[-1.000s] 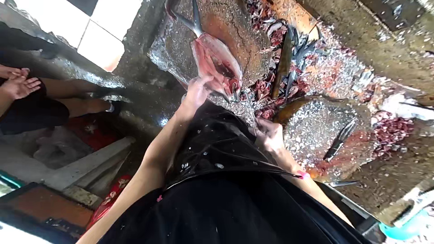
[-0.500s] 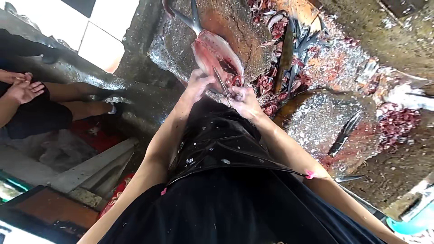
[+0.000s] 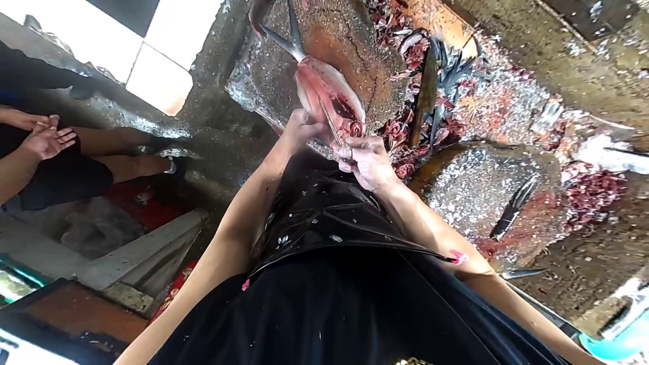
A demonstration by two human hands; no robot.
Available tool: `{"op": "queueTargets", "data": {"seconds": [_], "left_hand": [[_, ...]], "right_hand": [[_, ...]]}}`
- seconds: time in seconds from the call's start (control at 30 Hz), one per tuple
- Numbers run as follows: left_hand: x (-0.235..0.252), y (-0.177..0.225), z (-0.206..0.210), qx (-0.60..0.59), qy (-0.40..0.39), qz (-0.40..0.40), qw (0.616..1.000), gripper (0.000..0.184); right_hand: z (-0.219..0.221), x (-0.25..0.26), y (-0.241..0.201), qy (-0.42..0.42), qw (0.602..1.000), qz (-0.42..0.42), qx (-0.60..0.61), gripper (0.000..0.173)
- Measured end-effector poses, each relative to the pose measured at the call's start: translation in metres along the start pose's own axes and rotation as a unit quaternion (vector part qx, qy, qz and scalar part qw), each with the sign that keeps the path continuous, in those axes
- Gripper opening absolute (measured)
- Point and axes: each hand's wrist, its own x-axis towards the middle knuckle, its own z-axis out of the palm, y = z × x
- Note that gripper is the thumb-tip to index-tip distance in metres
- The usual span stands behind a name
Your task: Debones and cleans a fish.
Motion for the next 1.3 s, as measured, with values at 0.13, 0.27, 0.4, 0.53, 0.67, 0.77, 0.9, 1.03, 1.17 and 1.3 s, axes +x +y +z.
{"op": "queueTargets", "data": {"seconds": [0.13,0.27,0.4,0.53,0.67,0.77,0.9,1.03,1.17,1.3], "left_hand": [[0.004,0.001,0.005,0.014,-0.012,0.011,1.000,0.019],[0.010,-0.002,0.013,0.046,0.033,-0.034,0.998,0.039],[0.012,0.000,0.011,-0.142,0.117,-0.073,0.980,0.032],[0.016,0.015,0.015,-0.182,0.161,-0.082,0.967,0.033],[0.010,0.014,0.017,-0.151,0.162,-0.068,0.973,0.027],[0.011,0.012,0.011,-0.146,0.161,-0.052,0.975,0.027],[0.014,0.016,0.008,-0.127,0.165,-0.039,0.977,0.027],[0.014,0.008,0.013,-0.071,0.127,-0.029,0.989,0.022],[0.012,0.004,0.004,-0.074,0.090,-0.018,0.993,0.020],[0.011,0.001,-0.002,-0.100,0.046,-0.020,0.994,0.018]], "right_hand": [[0.009,-0.023,-0.026,-0.025,0.998,0.018,0.056,0.017],[0.013,-0.037,-0.063,-0.137,0.977,-0.159,0.024,0.018],[-0.019,-0.028,-0.055,-0.045,0.910,-0.288,-0.294,0.033],[-0.046,-0.024,-0.005,0.047,0.827,-0.145,-0.542,0.031],[-0.040,-0.020,0.011,0.037,0.838,-0.129,-0.529,0.032],[-0.037,-0.012,0.020,0.036,0.845,-0.154,-0.511,0.034],[-0.035,-0.011,0.021,0.046,0.832,-0.151,-0.532,0.035],[-0.025,0.006,0.018,0.077,0.833,-0.125,-0.533,0.033],[-0.026,0.025,0.025,0.007,0.949,-0.128,-0.287,0.017],[-0.030,0.013,0.011,-0.072,0.993,-0.094,-0.004,0.015]]}}
